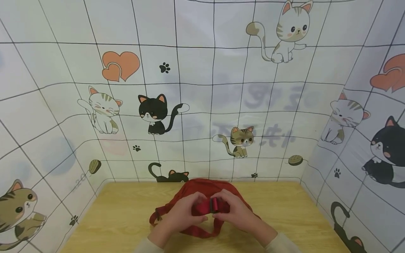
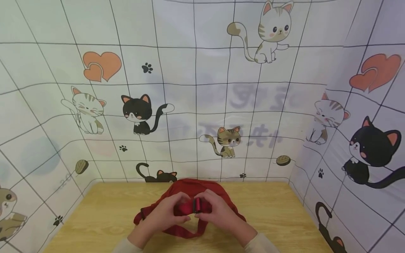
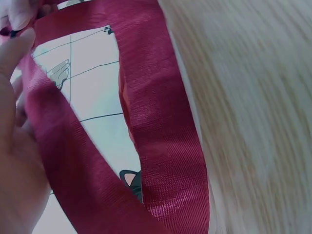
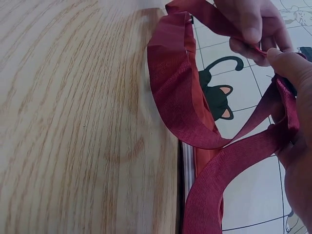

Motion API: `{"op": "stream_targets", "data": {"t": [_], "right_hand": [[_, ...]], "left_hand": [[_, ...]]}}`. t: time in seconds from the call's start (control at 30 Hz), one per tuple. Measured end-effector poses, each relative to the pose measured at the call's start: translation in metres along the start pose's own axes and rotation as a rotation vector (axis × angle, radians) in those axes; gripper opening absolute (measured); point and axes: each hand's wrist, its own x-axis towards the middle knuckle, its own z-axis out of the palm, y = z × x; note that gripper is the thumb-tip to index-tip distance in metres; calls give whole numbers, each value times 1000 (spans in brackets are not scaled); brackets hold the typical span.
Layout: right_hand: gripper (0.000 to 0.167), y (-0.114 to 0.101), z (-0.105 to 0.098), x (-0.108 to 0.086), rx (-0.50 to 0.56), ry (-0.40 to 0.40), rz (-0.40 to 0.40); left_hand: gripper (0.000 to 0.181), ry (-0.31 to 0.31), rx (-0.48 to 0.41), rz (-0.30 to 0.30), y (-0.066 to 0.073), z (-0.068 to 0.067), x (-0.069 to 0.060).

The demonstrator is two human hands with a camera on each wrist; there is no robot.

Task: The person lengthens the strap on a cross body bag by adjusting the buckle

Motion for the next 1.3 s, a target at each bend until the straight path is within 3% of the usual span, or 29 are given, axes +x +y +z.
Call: {"op": "stream_targets", "data": {"t": [0.1, 0.27, 0.47, 0.57, 0.83, 1.0, 1.17, 1.3], "right_hand": [[45, 2, 0, -2, -3, 7, 7], [46, 2, -1, -1, 12, 25, 3], [47, -1, -1, 1, 35, 17, 19], [47, -3, -1, 2, 42, 3, 28], [46, -5, -1, 3, 53, 20, -2], [45, -8, 0, 2, 132, 26, -17], [45, -12, -1, 1, 155, 40, -38], [45, -13, -2, 1, 180, 44, -48]], "left_hand": [[44, 54, 108, 58, 1, 2, -3], [39, 155, 211, 201, 4, 3, -4], [38, 183, 157, 261, 4, 5, 1], [37, 177, 102, 253, 5, 6, 3], [50, 124, -10, 134, 10, 5, 1], [54, 110, 72, 100, 8, 3, 1], [42, 135, 197, 96, 2, 4, 1], [38, 145, 216, 108, -1, 4, 0]]}}
